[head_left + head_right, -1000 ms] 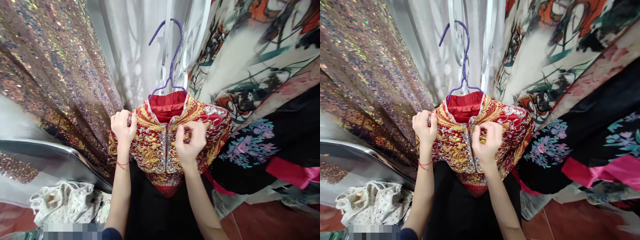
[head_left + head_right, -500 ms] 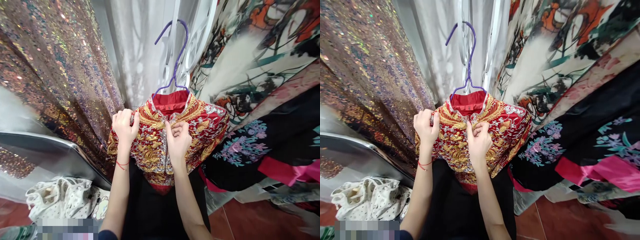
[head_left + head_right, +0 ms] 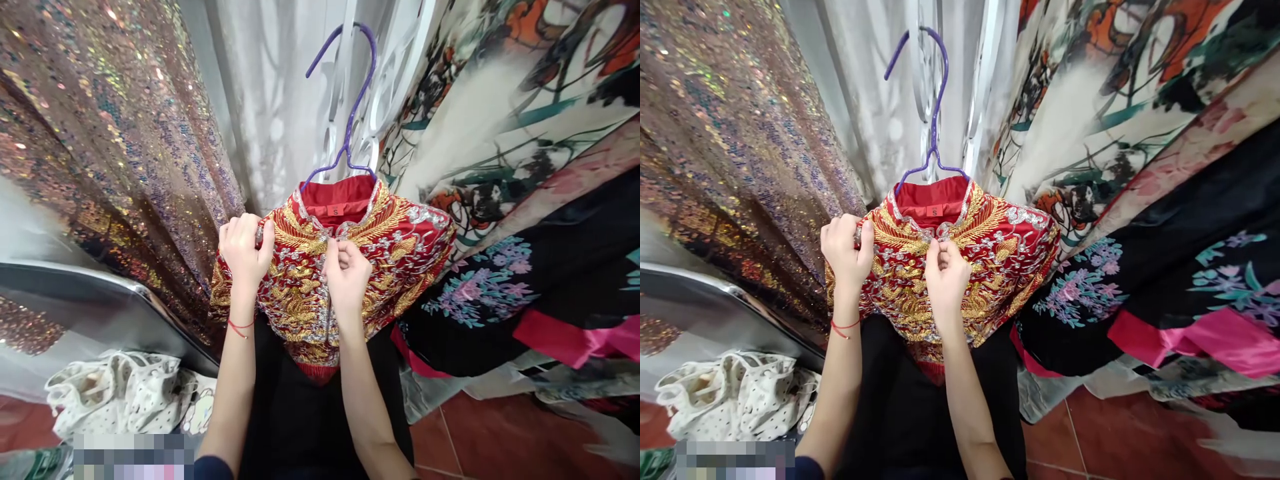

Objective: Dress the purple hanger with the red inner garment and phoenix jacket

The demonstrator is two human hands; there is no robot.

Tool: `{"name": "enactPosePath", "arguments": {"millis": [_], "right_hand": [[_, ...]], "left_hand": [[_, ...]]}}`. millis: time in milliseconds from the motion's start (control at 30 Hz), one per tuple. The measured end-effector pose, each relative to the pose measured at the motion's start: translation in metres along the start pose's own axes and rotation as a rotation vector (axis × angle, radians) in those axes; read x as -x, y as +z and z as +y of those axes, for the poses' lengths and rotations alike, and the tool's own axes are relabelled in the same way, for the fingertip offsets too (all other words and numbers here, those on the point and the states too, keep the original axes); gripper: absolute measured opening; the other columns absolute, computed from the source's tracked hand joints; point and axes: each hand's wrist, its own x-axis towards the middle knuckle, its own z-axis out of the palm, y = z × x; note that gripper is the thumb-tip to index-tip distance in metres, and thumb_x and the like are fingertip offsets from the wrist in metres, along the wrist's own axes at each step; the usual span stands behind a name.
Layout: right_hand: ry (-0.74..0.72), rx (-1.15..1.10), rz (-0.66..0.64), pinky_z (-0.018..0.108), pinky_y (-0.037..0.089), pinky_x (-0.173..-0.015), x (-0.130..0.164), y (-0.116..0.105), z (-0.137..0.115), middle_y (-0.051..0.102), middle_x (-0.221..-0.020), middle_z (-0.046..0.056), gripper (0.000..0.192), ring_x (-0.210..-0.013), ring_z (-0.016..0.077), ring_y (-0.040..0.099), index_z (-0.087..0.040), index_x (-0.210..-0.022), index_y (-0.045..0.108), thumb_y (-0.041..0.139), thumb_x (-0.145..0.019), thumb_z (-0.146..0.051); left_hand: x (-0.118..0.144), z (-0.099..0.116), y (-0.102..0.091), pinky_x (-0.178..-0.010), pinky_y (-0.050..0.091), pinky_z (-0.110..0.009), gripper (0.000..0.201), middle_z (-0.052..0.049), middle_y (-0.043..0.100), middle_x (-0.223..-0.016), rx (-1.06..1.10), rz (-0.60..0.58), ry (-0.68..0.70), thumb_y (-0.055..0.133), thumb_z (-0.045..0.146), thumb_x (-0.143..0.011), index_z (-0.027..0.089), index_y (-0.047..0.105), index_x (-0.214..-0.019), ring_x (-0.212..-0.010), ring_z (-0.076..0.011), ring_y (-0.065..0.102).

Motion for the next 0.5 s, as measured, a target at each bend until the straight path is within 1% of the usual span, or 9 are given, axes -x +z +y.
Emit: {"name": "enactPosePath", "arguments": {"millis": [100,267,400,500], "right_hand": [[0.047,-0.086,-0.072,0.024,0.030,-0.047,-0.002,0.000,0.000,0.044,-0.047,-0.007,0.039,-0.042,0.0092,0.041,-0.023,-0.065,0.047,0.051,-0.094,-0.049],[0.071,-0.148,-0.075,0.024,0.031,-0.046,0.000,0.002,0.004,0.043,-0.045,-0.006,0.041,-0.041,0.0087,0.040,-0.022,-0.062,0.048,0.050,-0.094,-0.046],[0.104,-0.243,-0.098,0.023,0.031,-0.045,0.014,-0.003,0.010,0.042,-0.046,-0.007,0.041,-0.041,0.0081,0.040,-0.022,-0.063,0.048,0.050,-0.094,-0.048],[0.163,-0.255,-0.114,0.023,0.031,-0.045,0.029,-0.009,0.023,0.041,-0.046,-0.007,0.043,-0.041,0.0077,0.038,-0.022,-0.062,0.046,0.051,-0.094,-0.050]], "left_hand": [[0.000,0.000,0.001,-0.076,0.032,-0.037,0.032,-0.004,0.054,-0.072,-0.006,0.009,-0.010,0.041,0.041,-0.098,0.022,0.048,-0.074,-0.073,-0.0207,0.048],[0.000,0.001,0.002,-0.078,0.032,-0.038,0.032,-0.004,0.055,-0.074,0.020,-0.001,-0.045,0.041,0.042,-0.098,0.022,0.047,-0.074,-0.074,-0.0212,0.049],[0.001,0.001,0.003,-0.078,0.033,-0.038,0.031,-0.004,0.055,-0.074,0.024,-0.004,-0.046,0.041,0.043,-0.097,0.022,0.048,-0.075,-0.074,-0.0211,0.050],[0.002,-0.002,0.004,-0.079,0.035,-0.038,0.031,-0.004,0.057,-0.075,0.017,0.007,-0.034,0.041,0.043,-0.098,0.022,0.050,-0.076,-0.076,-0.0210,0.052]]}}
